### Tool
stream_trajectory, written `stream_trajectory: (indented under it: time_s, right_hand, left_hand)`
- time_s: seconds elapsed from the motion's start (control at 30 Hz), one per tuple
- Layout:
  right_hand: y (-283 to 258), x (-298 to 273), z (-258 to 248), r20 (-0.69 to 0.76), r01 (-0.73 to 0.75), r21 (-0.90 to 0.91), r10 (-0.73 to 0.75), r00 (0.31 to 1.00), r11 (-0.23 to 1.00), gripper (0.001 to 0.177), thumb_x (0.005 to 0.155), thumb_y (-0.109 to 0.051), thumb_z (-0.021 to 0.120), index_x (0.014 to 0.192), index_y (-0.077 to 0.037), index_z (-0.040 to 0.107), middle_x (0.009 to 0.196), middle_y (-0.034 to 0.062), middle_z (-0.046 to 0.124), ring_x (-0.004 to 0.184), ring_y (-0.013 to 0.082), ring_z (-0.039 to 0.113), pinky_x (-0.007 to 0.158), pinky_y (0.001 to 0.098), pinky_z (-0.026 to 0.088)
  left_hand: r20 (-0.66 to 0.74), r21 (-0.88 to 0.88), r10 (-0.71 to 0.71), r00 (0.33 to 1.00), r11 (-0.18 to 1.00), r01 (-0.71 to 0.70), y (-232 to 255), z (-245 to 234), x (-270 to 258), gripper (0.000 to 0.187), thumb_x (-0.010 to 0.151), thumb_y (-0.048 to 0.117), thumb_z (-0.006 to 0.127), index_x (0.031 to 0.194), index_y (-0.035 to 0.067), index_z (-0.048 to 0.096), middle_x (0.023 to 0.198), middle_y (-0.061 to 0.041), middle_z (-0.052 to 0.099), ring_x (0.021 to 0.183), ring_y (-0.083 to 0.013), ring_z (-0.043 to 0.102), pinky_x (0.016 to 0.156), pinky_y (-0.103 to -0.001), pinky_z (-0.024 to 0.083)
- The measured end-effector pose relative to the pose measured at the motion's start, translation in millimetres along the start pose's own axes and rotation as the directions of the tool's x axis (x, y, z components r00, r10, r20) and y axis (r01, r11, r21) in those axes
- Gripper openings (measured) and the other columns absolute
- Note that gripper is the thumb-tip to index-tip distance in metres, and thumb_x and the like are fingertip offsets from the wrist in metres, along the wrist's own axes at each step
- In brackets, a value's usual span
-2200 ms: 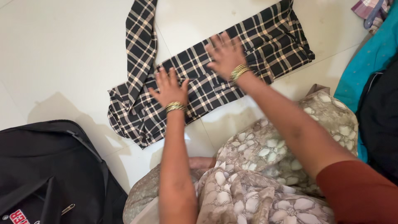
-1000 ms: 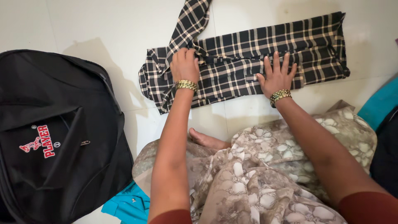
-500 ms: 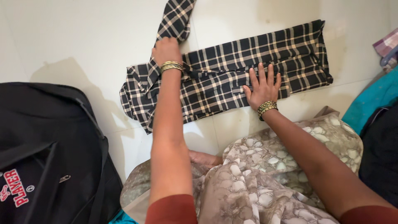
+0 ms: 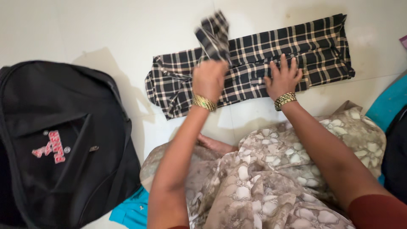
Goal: The person folds a plaid shirt by bringing in the sleeves and folding the main body into a square while sitting on the floor.
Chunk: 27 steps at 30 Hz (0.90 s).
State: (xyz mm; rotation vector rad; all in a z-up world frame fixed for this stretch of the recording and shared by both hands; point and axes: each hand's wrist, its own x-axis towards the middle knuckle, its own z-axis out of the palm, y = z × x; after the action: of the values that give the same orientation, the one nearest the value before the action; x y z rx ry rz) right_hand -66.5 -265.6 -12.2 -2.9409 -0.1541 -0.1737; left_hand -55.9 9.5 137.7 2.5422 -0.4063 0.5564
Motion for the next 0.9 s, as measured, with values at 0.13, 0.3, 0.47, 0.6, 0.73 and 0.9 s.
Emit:
stream_trajectory:
  time_s: [0.13,0.3,0.47,0.6,0.73,0.9]
  right_hand:
    - [-27.0,-5.1,8.0,0.266,-0.283,0.689,0.131,0.955,0.667,0.044,0.106,-0.048,0.060,0.135,-0.017,0.070,0.136,0.0085,0.065,0.120,0.0243,0.060,0.105,0.0406,0.048]
    - [-88.5,7.3,21.8,0.725,-0.656,0.565,-0.078,0.685,-0.501,0.064,0.100,-0.051,0.055,0.140,-0.002,0.051,0.147,0.0165,0.053,0.131,0.0274,0.055,0.106,0.0451,0.048]
    - [-102.4,61.5,28.2,0.700,-0.622,0.514,-0.131,0.702,-0.590,0.062,0.101,-0.047,0.060,0.141,-0.001,0.048,0.144,0.0159,0.057,0.130,0.0262,0.056,0.108,0.0418,0.046]
    - [-115.6,97.1,9.3,0.806,-0.716,0.503,-0.037,0.591,-0.484,0.039,0.092,-0.010,0.068,0.128,0.002,0.059,0.134,0.0205,0.068,0.116,0.0298,0.070,0.100,0.0487,0.058]
    - [-127.3,92.0,-37.4,0.500,-0.530,0.817,-0.178,0.848,-0.227,0.036,0.097,-0.005,0.065,0.132,-0.004,0.066,0.126,0.0158,0.069,0.105,0.0248,0.069,0.095,0.0425,0.055]
    - [-149.2,15.1,-83.8,-0.067,0.504,0.588,-0.583,0.810,0.633,0.048,0.081,-0.005,0.071,0.129,-0.007,0.066,0.111,0.0152,0.065,0.104,0.0321,0.062,0.093,0.0431,0.050]
  left_hand:
    - [0.006,-0.063,-0.023,1.000,0.998,0.024,40.1,-14.9,-47.3,0.005,0.087,0.016,0.072,0.092,0.018,0.071,0.079,0.000,0.061,0.080,-0.0231,0.061,0.072,-0.041,0.043]
    - [0.034,-0.053,-0.075,0.997,0.996,0.077,60.1,-14.4,-73.9,0.007,0.085,0.017,0.071,0.091,0.021,0.072,0.083,0.003,0.063,0.086,-0.0216,0.062,0.075,-0.042,0.043]
    - [0.286,0.042,-0.088,0.954,0.996,0.079,48.7,-13.1,-91.4,0.009,0.082,0.020,0.068,0.078,0.024,0.075,0.084,0.003,0.067,0.090,-0.0221,0.063,0.078,-0.043,0.043]
    - [0.496,0.159,-0.170,0.852,0.982,0.103,30.3,-8.8,-89.9,0.011,0.078,0.024,0.069,0.079,0.028,0.079,0.091,0.000,0.072,0.097,-0.0235,0.065,0.083,-0.044,0.045]
    - [0.385,-0.055,-0.340,0.858,0.920,0.389,-12.0,-2.4,-81.3,0.020,0.090,0.026,0.070,0.106,0.017,0.076,0.116,-0.008,0.072,0.109,-0.0289,0.067,0.094,-0.046,0.053]
    - [0.097,-0.649,-0.497,0.862,0.625,0.433,-36.7,1.7,-66.8,0.084,0.084,0.034,0.085,0.146,-0.002,0.040,0.131,-0.020,0.058,0.114,-0.0274,0.062,0.089,-0.041,0.057]
